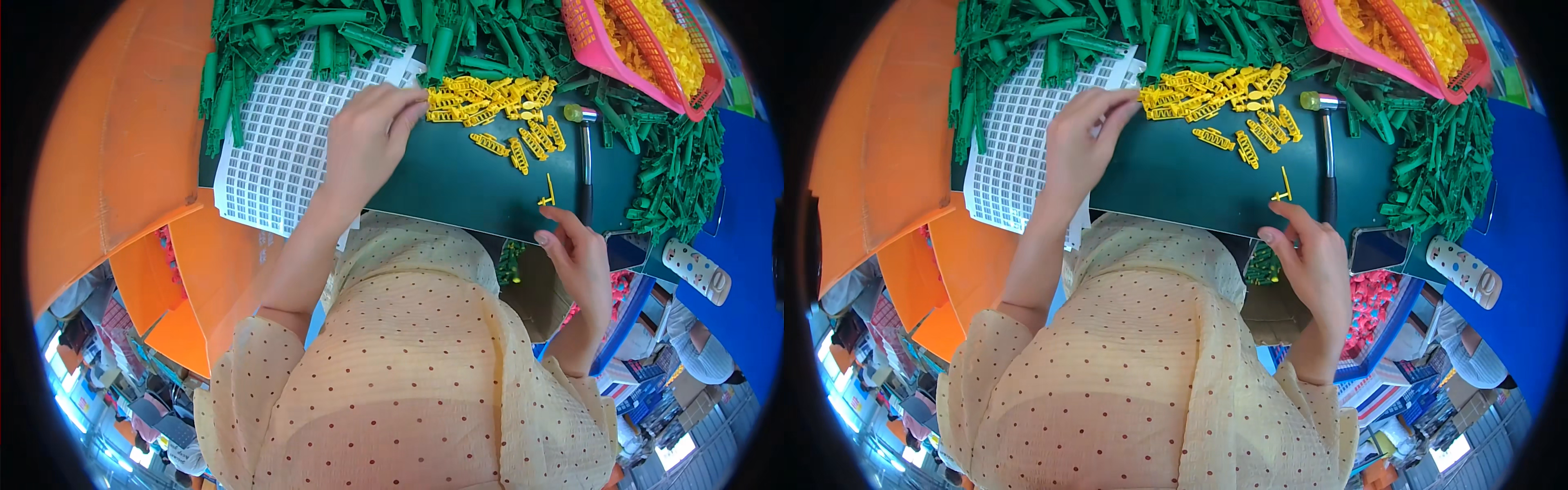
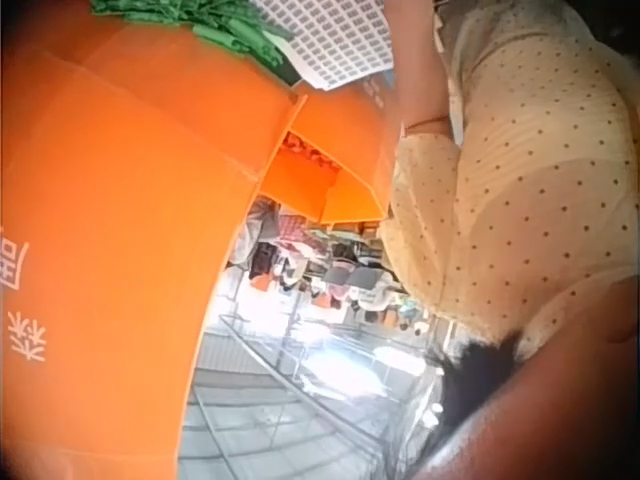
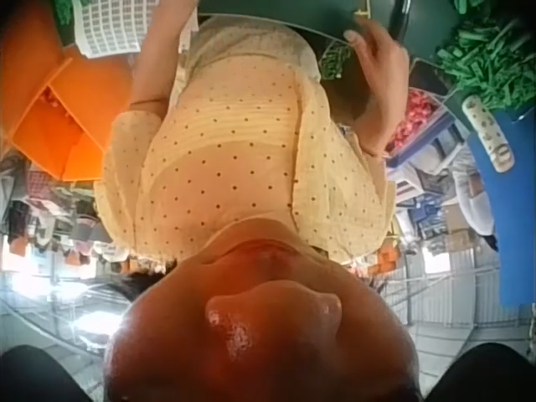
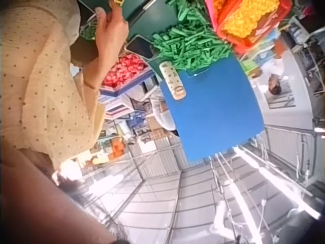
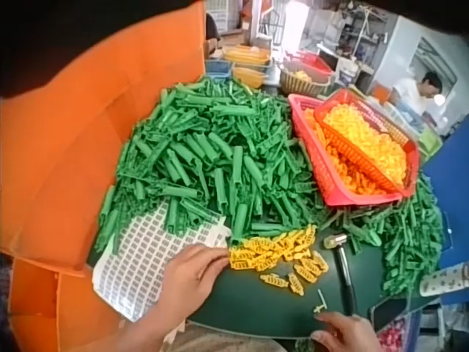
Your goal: Assembling small yellow plastic components into green housings and securing them with a small hammer.
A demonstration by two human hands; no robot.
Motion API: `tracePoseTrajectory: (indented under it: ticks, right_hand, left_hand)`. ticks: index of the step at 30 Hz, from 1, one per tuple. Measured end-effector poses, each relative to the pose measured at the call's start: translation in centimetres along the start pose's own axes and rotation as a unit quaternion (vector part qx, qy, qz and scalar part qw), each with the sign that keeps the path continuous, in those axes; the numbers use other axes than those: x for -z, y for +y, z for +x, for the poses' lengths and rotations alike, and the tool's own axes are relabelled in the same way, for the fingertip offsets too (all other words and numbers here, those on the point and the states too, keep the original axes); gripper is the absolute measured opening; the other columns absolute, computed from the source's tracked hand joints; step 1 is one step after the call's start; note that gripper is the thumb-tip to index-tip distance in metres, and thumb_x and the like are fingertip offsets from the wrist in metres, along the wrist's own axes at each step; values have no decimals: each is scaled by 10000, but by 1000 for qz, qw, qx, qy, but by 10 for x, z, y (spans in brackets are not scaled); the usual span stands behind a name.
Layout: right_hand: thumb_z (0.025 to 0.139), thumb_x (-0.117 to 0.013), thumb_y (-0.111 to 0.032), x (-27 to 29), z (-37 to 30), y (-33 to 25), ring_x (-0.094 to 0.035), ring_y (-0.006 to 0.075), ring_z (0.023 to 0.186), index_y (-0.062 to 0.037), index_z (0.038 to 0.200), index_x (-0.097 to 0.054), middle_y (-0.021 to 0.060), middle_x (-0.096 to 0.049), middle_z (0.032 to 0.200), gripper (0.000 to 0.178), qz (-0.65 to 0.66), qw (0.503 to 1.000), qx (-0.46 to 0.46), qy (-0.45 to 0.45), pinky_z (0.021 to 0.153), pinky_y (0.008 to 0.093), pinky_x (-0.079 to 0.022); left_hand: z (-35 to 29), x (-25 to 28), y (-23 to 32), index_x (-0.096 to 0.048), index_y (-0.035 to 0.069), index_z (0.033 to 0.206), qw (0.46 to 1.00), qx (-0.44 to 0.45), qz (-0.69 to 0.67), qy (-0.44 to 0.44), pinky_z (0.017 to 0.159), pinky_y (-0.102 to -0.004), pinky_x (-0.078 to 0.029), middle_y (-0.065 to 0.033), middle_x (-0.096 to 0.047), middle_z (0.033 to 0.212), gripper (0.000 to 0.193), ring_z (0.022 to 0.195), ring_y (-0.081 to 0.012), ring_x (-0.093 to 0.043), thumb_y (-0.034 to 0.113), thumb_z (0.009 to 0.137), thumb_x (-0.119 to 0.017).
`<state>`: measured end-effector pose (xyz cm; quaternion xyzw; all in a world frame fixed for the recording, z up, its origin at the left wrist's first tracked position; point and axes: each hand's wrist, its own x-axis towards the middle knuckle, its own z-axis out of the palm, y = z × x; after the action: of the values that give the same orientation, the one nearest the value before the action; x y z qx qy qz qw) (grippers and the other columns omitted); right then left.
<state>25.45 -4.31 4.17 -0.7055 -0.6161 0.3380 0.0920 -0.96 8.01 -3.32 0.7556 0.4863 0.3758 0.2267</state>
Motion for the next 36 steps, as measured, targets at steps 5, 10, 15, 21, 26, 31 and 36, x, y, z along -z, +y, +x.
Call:
tracePoseTrajectory:
  ticks: [5,10,15,21,26,31,36]
  right_hand:
    - [862,-671,-121,-16,13,-15,-390,101,565,-29,1095,-642,17,-458,615,252,56,998,34,21,528,263,-343]
    - [861,-671,-107,-23,12,-19,-449,92,623,-27,1089,-650,21,-532,702,243,119,991,57,10,581,240,-394]
    - [869,-663,-108,-28,18,-20,-468,84,622,-25,1086,-652,21,-551,698,233,139,989,53,-8,582,235,-408]
    - [877,-655,-117,-33,25,-26,-494,82,618,-27,1081,-653,23,-566,703,223,153,984,94,-8,570,231,-412]
    - [883,-649,-120,-38,25,-26,-504,80,614,-26,1073,-651,25,-577,709,212,141,983,113,-10,560,233,-411]
    - [882,-648,-113,-41,25,-21,-508,78,610,-25,1066,-651,23,-583,713,203,162,982,97,-11,562,236,-421]
    - [878,-651,-104,-43,33,-22,-533,83,638,-23,1057,-654,33,-612,753,197,163,982,96,-6,596,236,-447]
  left_hand:
    - [34,-18,-5,-645,62,923,997,16,40,63,612,-346,-486,-50,-634,774,192,737,-241,-625,185,790,-709]
    - [47,-13,-14,-620,59,849,995,41,65,60,613,-359,-488,-37,-630,772,159,758,-241,-625,182,792,-703]
    - [50,-11,0,-627,71,836,996,34,68,46,604,-372,-484,-39,-633,781,211,748,-241,-624,263,794,-704]
    - [64,-21,1,-583,43,976,988,86,114,-57,605,-407,-498,-98,-648,738,413,717,-298,-650,342,745,-749]
    - [71,-25,-4,-538,47,1089,977,62,180,-99,623,-443,-502,-136,-661,766,465,756,-345,-660,298,755,-742]
    - [62,-4,-16,-502,50,1171,997,73,17,-16,649,-387,-526,-160,-678,849,443,779,-317,-676,188,797,-696]
    - [40,21,4,-511,-22,1212,870,194,-445,-86,720,-285,-521,-117,-676,935,296,841,-166,-656,106,945,-521]
